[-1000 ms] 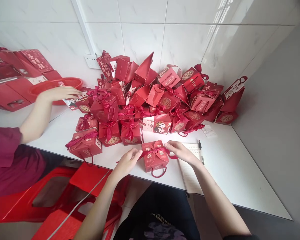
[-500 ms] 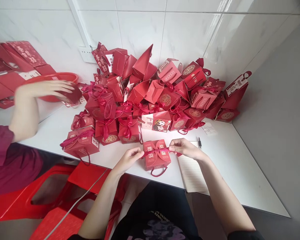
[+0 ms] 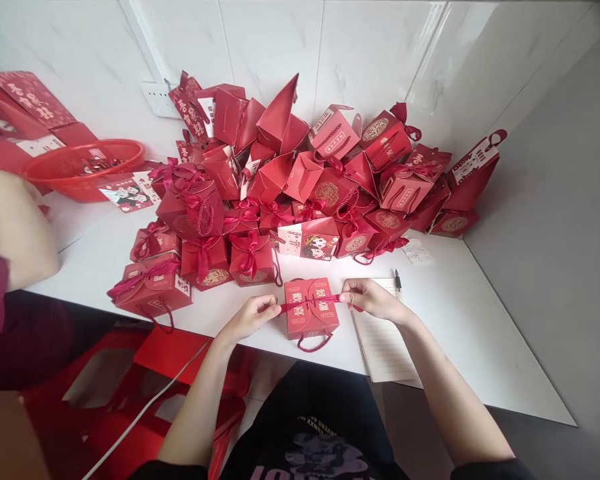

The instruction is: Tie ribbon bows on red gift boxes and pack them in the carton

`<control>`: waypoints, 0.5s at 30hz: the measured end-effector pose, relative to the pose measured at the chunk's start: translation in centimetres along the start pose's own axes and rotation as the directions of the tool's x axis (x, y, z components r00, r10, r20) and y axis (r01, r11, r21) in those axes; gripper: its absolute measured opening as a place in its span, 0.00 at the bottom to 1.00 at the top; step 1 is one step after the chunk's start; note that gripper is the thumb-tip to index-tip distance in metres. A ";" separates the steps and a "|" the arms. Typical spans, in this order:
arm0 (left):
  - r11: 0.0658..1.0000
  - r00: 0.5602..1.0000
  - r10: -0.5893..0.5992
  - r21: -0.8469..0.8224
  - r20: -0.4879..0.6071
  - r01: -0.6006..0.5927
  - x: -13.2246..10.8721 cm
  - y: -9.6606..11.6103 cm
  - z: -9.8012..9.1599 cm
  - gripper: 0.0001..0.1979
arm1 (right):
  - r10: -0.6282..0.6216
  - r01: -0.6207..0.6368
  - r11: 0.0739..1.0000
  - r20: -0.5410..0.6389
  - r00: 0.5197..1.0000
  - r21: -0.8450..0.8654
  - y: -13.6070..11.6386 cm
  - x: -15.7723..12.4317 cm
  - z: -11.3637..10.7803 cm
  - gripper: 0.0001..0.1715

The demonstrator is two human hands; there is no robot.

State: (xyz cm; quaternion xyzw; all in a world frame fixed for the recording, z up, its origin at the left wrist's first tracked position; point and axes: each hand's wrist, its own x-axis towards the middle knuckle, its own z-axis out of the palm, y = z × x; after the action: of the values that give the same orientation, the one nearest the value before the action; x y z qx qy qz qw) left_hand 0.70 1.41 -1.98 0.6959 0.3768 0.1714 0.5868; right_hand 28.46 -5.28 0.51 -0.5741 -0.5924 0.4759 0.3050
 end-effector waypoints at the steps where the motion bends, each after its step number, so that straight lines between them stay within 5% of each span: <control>1: 1.000 1.000 -0.003 0.002 0.006 0.003 0.0 0.2 0.1 0.21 | 0.010 -0.010 1.000 0.003 1.000 0.010 0.1 -0.1 -0.1 0.26; 8: 0.997 0.996 0.046 -0.068 0.075 -0.041 0.4 1.6 1.1 0.19 | 0.015 -0.024 0.996 0.104 0.994 0.087 0.2 -3.0 -1.2 0.26; 15: 0.986 0.996 0.082 -0.151 0.031 -0.076 2.6 1.0 4.6 0.17 | 0.066 -0.055 0.988 -0.069 0.995 0.145 1.5 -5.8 -0.8 0.27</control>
State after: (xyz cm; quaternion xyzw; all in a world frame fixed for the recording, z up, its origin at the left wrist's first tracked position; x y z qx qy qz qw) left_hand 5.87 0.13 -2.72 0.6675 0.3240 0.2094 0.6369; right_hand 30.67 -10.94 0.49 -0.5857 -0.5273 0.5047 0.3525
